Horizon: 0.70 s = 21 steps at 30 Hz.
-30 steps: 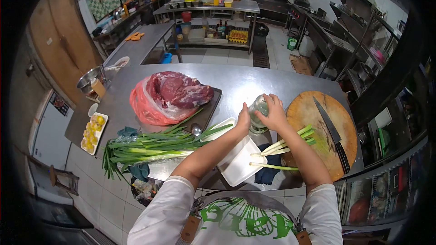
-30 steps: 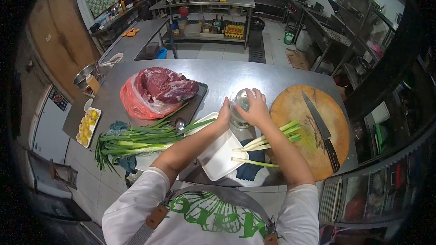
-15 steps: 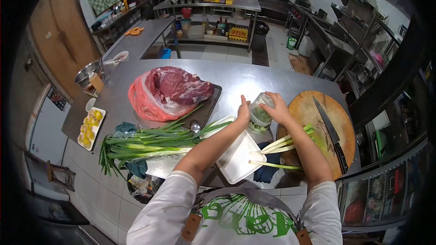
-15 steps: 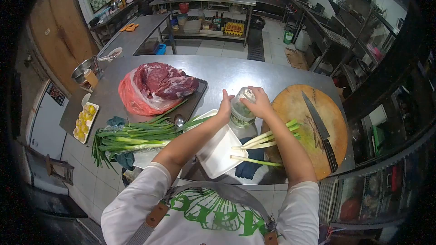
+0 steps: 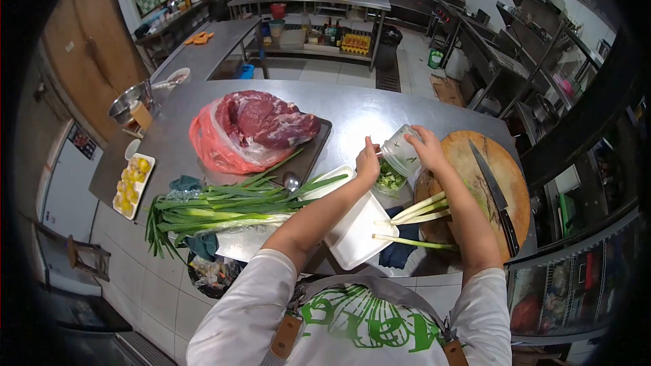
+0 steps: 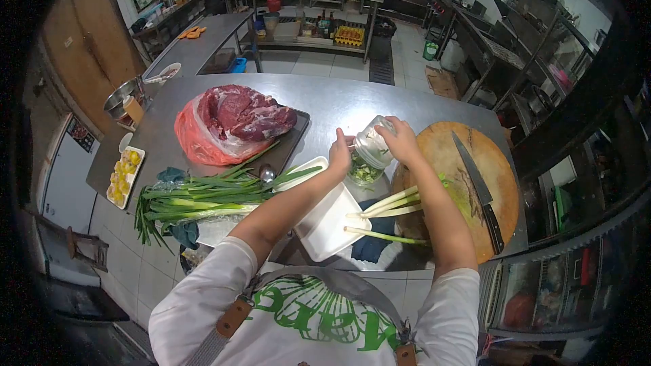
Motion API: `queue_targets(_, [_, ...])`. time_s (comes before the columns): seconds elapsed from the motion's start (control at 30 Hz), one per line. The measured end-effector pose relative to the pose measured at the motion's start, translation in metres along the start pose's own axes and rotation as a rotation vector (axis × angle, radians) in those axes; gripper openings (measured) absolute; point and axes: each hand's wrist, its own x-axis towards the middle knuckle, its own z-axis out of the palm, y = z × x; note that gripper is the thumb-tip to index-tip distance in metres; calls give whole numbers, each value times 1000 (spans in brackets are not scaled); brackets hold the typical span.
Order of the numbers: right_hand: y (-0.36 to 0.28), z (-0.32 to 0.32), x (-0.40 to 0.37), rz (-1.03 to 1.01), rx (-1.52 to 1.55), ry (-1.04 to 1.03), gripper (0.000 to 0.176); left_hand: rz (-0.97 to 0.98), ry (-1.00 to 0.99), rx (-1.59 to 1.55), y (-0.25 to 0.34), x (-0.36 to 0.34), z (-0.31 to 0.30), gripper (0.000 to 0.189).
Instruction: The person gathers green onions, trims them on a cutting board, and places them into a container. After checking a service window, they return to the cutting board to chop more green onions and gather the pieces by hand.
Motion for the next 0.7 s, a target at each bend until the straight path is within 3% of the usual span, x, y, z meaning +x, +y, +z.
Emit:
queue_targets(0.13, [0, -6, 7, 126, 67, -99, 53, -10, 6, 69, -6, 5, 1, 72])
queue_targets(0.27, [7, -12, 21, 168, 61, -55, 55, -40, 7, 53, 5, 0, -1, 66])
queue_targets(0.33, [-1, -22, 28, 226, 199, -120, 56, -52, -12, 45, 4, 0, -1, 65])
queue_targets(0.4, [-5, -28, 26, 288, 361, -46, 56, 106, 89, 17, -8, 5, 0, 51])
queue_targets(0.47, [-3, -37, 36, 709, 954, -142, 57, 174, 81, 73, -20, 12, -4, 42])
queue_targets(0.53, [7, -43, 47, 782, 1040, -118, 59, 247, 67, 129, -13, 8, -7, 33])
queue_targets(0.6, [20, -40, 55, 854, 1130, -92, 61, 110, -106, 108, 8, -5, -9, 21])
queue_targets(0.7, [36, -25, 66, 855, 1278, -72, 65, -11, -138, 39, 21, -11, -8, 16])
